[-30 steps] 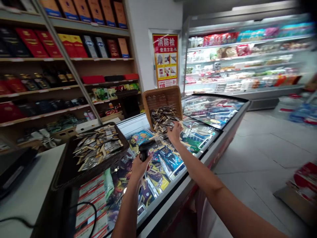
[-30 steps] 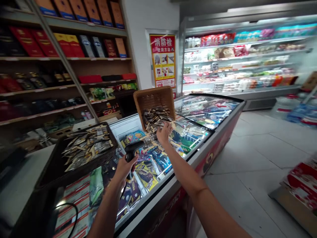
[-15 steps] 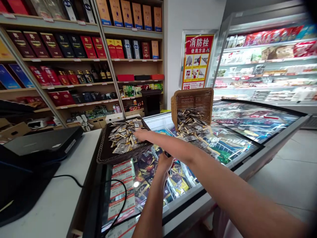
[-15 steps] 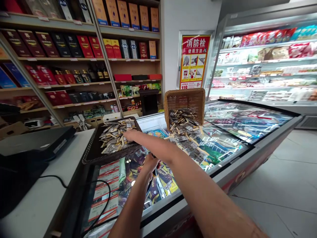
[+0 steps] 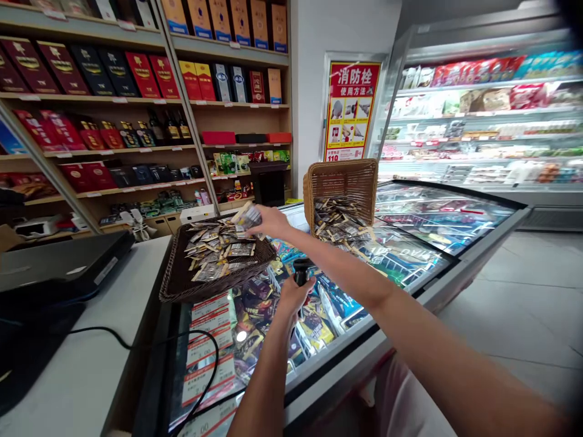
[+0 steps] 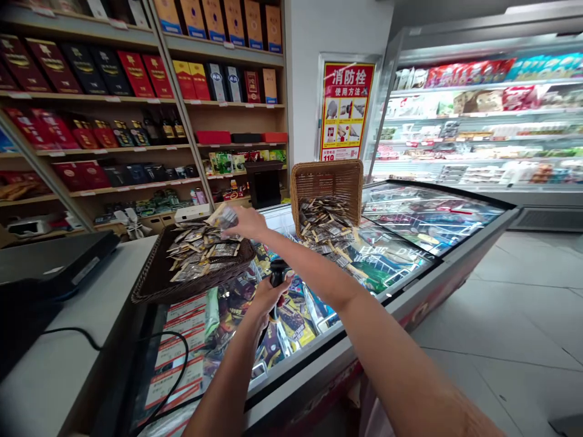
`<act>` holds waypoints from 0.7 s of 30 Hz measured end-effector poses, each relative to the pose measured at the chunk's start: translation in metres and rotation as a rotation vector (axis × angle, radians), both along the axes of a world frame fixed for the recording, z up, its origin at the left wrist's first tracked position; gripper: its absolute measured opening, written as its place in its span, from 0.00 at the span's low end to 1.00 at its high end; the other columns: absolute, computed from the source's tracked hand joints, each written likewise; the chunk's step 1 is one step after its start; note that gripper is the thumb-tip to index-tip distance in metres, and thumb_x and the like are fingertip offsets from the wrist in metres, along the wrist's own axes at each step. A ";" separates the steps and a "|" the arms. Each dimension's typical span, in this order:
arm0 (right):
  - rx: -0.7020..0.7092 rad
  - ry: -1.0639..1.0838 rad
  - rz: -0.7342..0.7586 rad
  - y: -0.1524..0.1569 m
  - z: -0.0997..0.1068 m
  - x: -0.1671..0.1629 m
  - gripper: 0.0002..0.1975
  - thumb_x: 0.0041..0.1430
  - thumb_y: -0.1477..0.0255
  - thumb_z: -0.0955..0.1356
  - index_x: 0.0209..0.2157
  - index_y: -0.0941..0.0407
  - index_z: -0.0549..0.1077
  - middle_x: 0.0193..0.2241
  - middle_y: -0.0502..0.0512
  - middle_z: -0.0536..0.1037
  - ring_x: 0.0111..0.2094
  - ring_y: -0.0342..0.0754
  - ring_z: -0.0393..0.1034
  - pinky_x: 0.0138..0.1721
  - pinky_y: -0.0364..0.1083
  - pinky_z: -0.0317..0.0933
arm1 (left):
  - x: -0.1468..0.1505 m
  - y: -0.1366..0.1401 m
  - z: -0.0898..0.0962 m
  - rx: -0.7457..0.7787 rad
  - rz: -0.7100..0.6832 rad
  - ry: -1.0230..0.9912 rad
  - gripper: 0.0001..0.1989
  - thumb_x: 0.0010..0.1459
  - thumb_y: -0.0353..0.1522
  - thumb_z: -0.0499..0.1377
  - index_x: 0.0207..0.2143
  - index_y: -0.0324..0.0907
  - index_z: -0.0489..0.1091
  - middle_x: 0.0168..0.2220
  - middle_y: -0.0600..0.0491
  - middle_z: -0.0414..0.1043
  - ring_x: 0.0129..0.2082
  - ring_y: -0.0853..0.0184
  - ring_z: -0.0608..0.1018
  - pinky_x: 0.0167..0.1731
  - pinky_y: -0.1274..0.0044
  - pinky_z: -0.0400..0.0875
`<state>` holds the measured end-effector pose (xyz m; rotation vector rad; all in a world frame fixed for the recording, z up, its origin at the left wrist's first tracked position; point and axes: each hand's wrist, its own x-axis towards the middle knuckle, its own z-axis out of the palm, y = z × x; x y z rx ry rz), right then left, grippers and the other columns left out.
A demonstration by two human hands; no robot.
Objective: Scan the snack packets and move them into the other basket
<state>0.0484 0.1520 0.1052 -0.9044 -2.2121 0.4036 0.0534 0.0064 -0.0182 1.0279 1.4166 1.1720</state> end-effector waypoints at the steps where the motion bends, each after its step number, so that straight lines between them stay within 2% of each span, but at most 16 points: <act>1: -0.059 0.175 -0.015 -0.001 0.002 0.021 0.27 0.45 0.54 0.79 0.43 0.54 0.75 0.38 0.53 0.81 0.42 0.54 0.75 0.39 0.46 0.65 | 0.000 0.000 0.001 0.005 0.005 0.009 0.22 0.46 0.44 0.73 0.31 0.42 0.66 0.20 0.59 0.67 0.14 0.75 0.65 0.17 0.80 0.59; 4: -0.244 0.693 -0.043 -0.003 -0.014 0.084 0.25 0.52 0.50 0.74 0.41 0.54 0.76 0.36 0.52 0.81 0.38 0.49 0.74 0.39 0.45 0.65 | -0.001 0.001 0.003 0.026 0.017 0.045 0.24 0.45 0.47 0.73 0.31 0.43 0.66 0.20 0.60 0.66 0.15 0.74 0.65 0.17 0.80 0.59; 6: -0.321 0.974 -0.108 -0.002 -0.039 0.122 0.24 0.52 0.49 0.73 0.41 0.54 0.75 0.38 0.53 0.81 0.39 0.48 0.74 0.40 0.45 0.65 | 0.000 0.001 0.004 0.047 0.013 0.069 0.23 0.46 0.47 0.72 0.32 0.43 0.66 0.20 0.61 0.66 0.15 0.74 0.66 0.17 0.80 0.60; 8: -0.359 1.142 -0.199 0.000 -0.067 0.151 0.24 0.50 0.50 0.73 0.41 0.53 0.74 0.38 0.52 0.80 0.39 0.47 0.73 0.40 0.45 0.65 | 0.000 0.001 0.006 0.068 0.016 0.106 0.22 0.47 0.47 0.71 0.33 0.43 0.67 0.21 0.61 0.66 0.15 0.73 0.66 0.17 0.80 0.60; 11: -0.424 1.205 -0.370 0.005 -0.102 0.178 0.22 0.48 0.52 0.74 0.37 0.53 0.72 0.33 0.51 0.77 0.34 0.46 0.69 0.35 0.44 0.63 | -0.001 0.001 0.007 0.123 0.022 0.205 0.22 0.48 0.49 0.69 0.34 0.43 0.69 0.21 0.59 0.67 0.16 0.71 0.69 0.18 0.79 0.62; 13: -0.510 1.183 -0.460 0.008 -0.114 0.187 0.21 0.49 0.53 0.74 0.34 0.52 0.69 0.28 0.48 0.71 0.28 0.45 0.65 0.30 0.44 0.60 | -0.002 0.001 0.007 0.161 0.020 0.280 0.23 0.48 0.51 0.68 0.34 0.43 0.69 0.21 0.58 0.68 0.16 0.70 0.70 0.19 0.78 0.63; 15: -0.585 1.160 -0.489 0.009 -0.118 0.191 0.20 0.52 0.53 0.74 0.34 0.52 0.67 0.26 0.46 0.66 0.25 0.44 0.60 0.26 0.44 0.58 | -0.004 0.001 0.008 0.189 0.007 0.341 0.23 0.49 0.52 0.66 0.33 0.43 0.69 0.20 0.58 0.68 0.16 0.69 0.70 0.19 0.78 0.63; 17: -0.621 1.170 -0.487 0.007 -0.116 0.194 0.19 0.55 0.55 0.73 0.38 0.51 0.67 0.27 0.46 0.64 0.24 0.44 0.59 0.25 0.45 0.58 | -0.004 0.001 0.011 0.205 -0.018 0.380 0.24 0.50 0.53 0.66 0.32 0.43 0.67 0.18 0.59 0.66 0.16 0.70 0.70 0.20 0.78 0.63; 19: -0.654 1.191 -0.470 0.004 -0.113 0.196 0.20 0.58 0.57 0.72 0.46 0.50 0.66 0.29 0.47 0.65 0.24 0.43 0.59 0.25 0.45 0.59 | -0.002 -0.001 0.014 0.214 -0.052 0.398 0.25 0.50 0.54 0.66 0.30 0.43 0.66 0.17 0.60 0.65 0.17 0.70 0.69 0.20 0.79 0.62; 21: -0.699 1.199 -0.435 -0.001 -0.109 0.197 0.25 0.60 0.59 0.71 0.56 0.50 0.62 0.31 0.48 0.66 0.24 0.43 0.59 0.25 0.45 0.59 | 0.001 -0.003 0.018 0.217 -0.084 0.403 0.25 0.49 0.54 0.66 0.29 0.43 0.65 0.17 0.60 0.65 0.17 0.70 0.68 0.20 0.79 0.60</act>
